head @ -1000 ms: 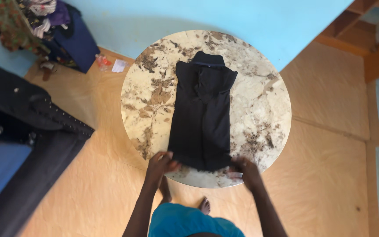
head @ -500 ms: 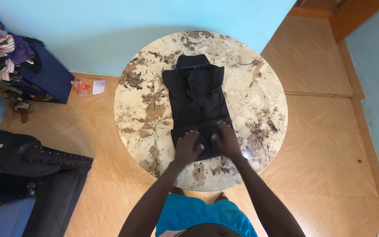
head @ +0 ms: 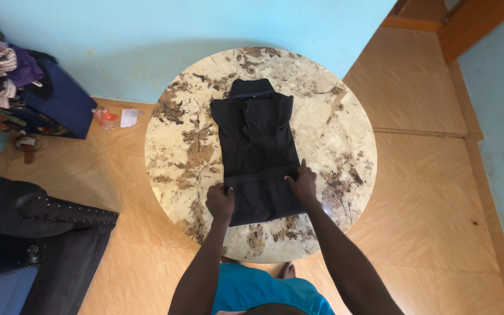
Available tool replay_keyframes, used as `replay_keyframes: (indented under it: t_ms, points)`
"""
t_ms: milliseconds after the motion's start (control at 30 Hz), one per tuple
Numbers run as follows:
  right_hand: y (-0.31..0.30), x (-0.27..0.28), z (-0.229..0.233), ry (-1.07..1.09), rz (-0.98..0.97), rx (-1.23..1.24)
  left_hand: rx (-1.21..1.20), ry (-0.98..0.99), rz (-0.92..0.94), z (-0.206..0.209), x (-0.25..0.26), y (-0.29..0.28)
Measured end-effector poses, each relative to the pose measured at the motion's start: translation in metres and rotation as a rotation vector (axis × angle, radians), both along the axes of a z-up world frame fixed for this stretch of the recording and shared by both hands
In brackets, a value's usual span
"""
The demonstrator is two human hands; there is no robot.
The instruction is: The person picks up clothing items from a pile on the floor one by one, folds pants, a top, and a shirt on a table by hand, and places them into an open suitcase.
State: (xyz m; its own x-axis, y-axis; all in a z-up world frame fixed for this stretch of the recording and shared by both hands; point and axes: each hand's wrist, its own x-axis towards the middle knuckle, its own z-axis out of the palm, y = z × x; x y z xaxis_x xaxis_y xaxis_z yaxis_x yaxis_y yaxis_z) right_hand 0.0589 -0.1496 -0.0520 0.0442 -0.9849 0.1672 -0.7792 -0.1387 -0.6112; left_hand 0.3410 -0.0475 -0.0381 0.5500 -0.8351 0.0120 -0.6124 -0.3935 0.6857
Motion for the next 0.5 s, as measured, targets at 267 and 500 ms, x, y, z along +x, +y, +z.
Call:
replay_keyframes:
  t_ms: [267, 500]
  points:
    - [-0.03, -0.032, 0.002, -0.148, -0.155, 0.279, -0.18, 0.41, -0.168, 0.006, 0.001, -0.019]
    - [-0.001, -0.046, 0.002, 0.238, -0.101, 0.331, -0.001, -0.085, 0.069, -0.019, -0.001, -0.012]
